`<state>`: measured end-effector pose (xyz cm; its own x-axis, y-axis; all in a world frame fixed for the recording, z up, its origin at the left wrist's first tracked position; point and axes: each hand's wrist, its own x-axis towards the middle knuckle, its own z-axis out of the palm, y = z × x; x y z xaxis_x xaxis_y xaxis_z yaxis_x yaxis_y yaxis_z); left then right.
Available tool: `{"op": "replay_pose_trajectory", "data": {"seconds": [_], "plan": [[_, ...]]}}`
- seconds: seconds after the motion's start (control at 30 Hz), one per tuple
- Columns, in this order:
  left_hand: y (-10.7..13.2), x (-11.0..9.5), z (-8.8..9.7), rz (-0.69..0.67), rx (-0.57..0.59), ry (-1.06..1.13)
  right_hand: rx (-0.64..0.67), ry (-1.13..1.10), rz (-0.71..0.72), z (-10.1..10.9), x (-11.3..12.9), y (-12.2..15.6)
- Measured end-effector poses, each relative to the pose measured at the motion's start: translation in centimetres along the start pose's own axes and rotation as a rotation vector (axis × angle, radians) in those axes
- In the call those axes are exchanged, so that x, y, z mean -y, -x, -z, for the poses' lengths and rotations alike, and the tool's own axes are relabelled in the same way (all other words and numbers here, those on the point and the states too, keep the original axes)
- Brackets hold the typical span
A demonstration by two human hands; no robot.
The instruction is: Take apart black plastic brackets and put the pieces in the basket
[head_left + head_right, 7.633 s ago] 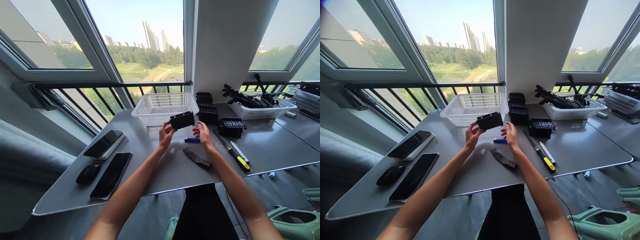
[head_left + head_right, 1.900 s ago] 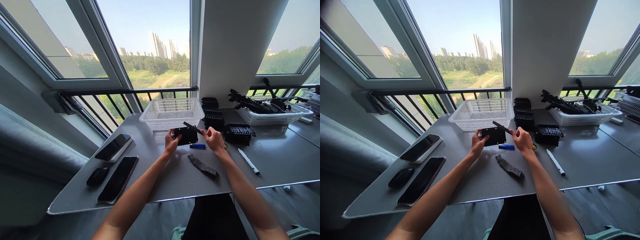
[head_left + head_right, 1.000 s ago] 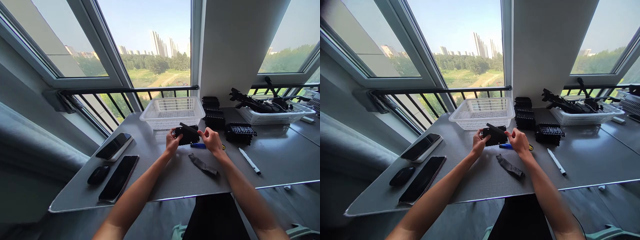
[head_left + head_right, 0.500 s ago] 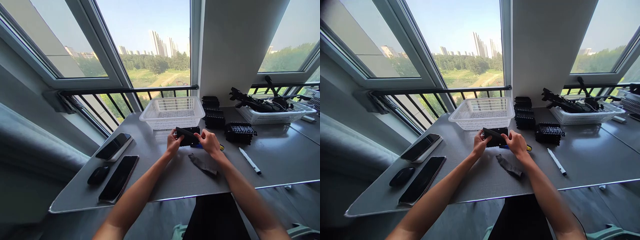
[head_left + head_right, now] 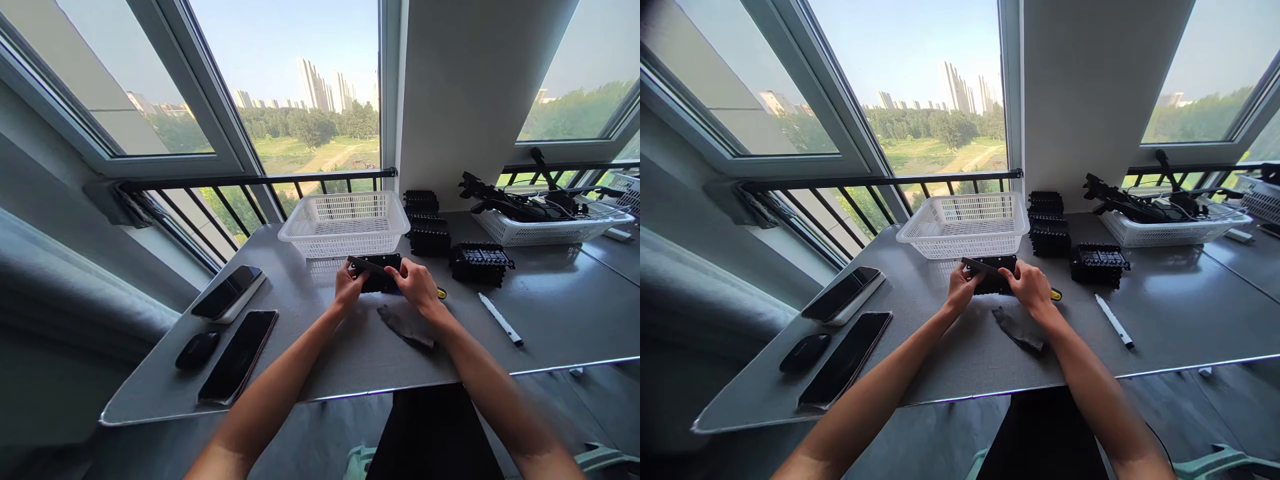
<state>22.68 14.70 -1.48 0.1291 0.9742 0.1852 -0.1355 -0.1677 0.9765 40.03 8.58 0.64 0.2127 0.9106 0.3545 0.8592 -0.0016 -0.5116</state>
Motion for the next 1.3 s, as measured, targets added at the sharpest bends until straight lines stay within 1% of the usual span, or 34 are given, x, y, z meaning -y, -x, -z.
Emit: {"op": "replay_pose_trajectory", "data": {"seconds": [0.2, 0.27, 0.37, 0.43, 0.53, 0.63, 0.7, 0.8, 0.9, 1.0, 1.1, 1.2, 1.3], "plan": [[-0.1, -0.2, 0.3, 0.035, -0.032, 0.009, -0.099, -0.036, -0.100, 1.1, -2.3, -0.9], [-0.1, -0.3, 0.2, 0.039, -0.028, 0.004, -0.102, -0.048, -0.080, 1.1, -2.0, -0.8], [0.1, -0.4, 0.0, 0.037, 0.008, 0.009, -0.057, -0.029, -0.017, 0.6, -0.8, -0.3], [0.2, -0.4, -0.1, 0.038, 0.012, 0.022, -0.035, -0.013, 0.001, 0.4, -0.3, -0.1], [0.0, -0.3, 0.0, 0.048, -0.024, 0.043, -0.058, -0.013, -0.045, 0.7, -0.9, -0.4], [-0.2, -0.3, 0.2, 0.046, -0.043, 0.059, -0.120, -0.032, -0.121, 1.4, -2.0, -0.9], [-0.2, -0.3, 0.2, 0.041, -0.042, 0.061, -0.168, -0.058, -0.126, 1.6, -2.2, -1.0], [0.1, -0.3, -0.1, 0.029, -0.012, 0.025, -0.215, -0.061, -0.074, 1.4, -1.4, -0.7], [0.8, -0.3, -0.5, 0.022, 0.042, -0.029, -0.205, -0.022, -0.054, 0.8, -0.1, -0.2], [1.2, -0.4, -0.9, 0.017, 0.089, -0.049, -0.197, -0.017, -0.064, 0.5, 0.3, 0.0], [1.1, -0.6, -0.8, 0.023, 0.100, -0.039, -0.203, -0.087, -0.061, 0.8, -0.1, -0.2], [0.6, -0.9, -0.4, 0.038, 0.068, 0.000, -0.196, -0.225, -0.062, 1.2, -0.6, -0.6], [0.1, -0.9, 0.0, 0.061, 0.058, 0.049, -0.128, -0.378, -0.092, 1.4, -0.8, -0.9]]}}
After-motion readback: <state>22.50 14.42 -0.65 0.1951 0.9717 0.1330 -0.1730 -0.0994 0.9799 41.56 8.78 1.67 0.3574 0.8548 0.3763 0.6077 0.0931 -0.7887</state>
